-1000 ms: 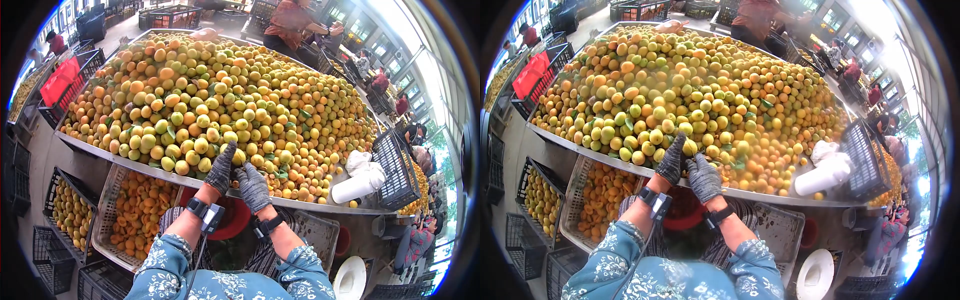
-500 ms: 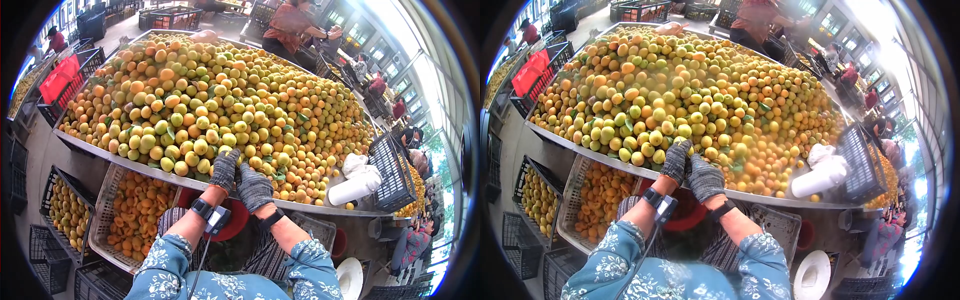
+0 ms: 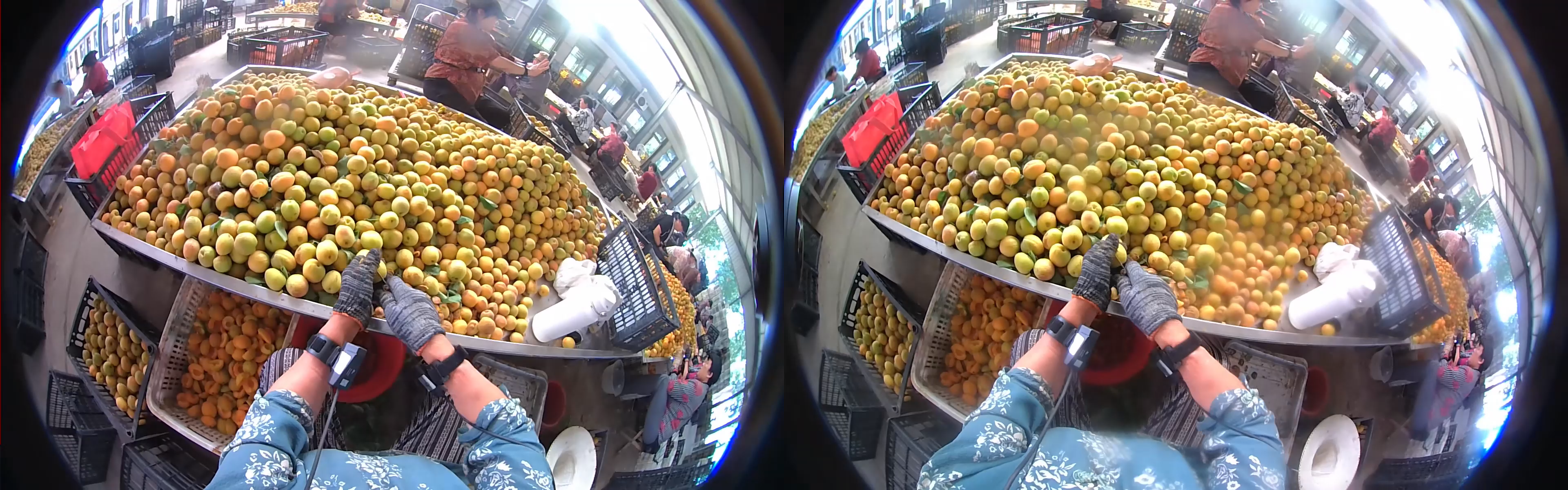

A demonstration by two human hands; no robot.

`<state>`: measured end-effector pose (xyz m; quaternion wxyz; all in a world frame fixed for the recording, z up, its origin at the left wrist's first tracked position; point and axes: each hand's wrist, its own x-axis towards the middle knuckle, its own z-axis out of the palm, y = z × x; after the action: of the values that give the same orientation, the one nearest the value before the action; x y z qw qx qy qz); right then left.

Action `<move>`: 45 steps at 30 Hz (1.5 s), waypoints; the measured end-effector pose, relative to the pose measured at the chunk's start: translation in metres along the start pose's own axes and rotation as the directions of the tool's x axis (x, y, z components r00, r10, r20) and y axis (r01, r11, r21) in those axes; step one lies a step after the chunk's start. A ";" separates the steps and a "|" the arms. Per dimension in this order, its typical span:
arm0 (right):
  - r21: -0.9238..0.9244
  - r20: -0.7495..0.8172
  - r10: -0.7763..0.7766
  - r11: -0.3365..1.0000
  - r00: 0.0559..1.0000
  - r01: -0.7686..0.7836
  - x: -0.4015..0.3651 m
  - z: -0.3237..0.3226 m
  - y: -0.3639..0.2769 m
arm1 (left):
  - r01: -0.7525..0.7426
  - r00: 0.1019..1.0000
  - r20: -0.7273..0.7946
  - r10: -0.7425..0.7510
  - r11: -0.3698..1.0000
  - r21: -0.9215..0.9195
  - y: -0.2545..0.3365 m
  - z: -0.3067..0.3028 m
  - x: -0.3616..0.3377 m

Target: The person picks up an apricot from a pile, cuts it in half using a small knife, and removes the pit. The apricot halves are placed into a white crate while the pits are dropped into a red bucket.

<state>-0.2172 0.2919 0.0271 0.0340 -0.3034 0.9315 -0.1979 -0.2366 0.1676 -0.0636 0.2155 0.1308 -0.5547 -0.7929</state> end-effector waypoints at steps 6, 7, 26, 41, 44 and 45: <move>0.452 -0.047 0.084 0.890 0.995 -0.054 -0.021 -0.013 0.029 | 0.341 0.930 0.062 -0.361 0.789 -0.512 0.029 -0.005 -0.007; 0.450 -0.043 0.085 0.891 0.995 -0.056 -0.020 -0.022 0.027 | 0.342 0.929 0.062 -0.364 0.786 -0.515 0.028 -0.004 -0.007; 0.850 0.066 0.121 0.512 0.990 -0.120 0.023 -0.023 0.021 | -0.826 0.554 0.538 0.635 0.339 0.450 -0.026 -0.009 0.004; 0.955 -0.205 0.352 0.275 0.913 0.108 0.010 0.007 0.005 | 0.328 0.901 0.365 -0.234 0.919 -0.220 0.019 0.004 -0.018; 0.958 -0.101 0.191 -0.246 0.976 0.147 0.010 0.003 0.035 | 0.638 0.758 0.600 -0.256 0.479 -0.602 0.040 0.003 -0.021; 0.929 -0.094 0.170 -0.340 0.981 0.148 0.010 0.005 0.040 | 0.607 0.779 0.585 -0.223 0.502 -0.616 0.049 0.006 -0.025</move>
<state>-0.2468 0.3143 0.0078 0.1791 -0.1159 0.3714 -0.9036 -0.2079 0.1702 -0.0162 -0.0818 -0.0219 -0.1367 -0.9870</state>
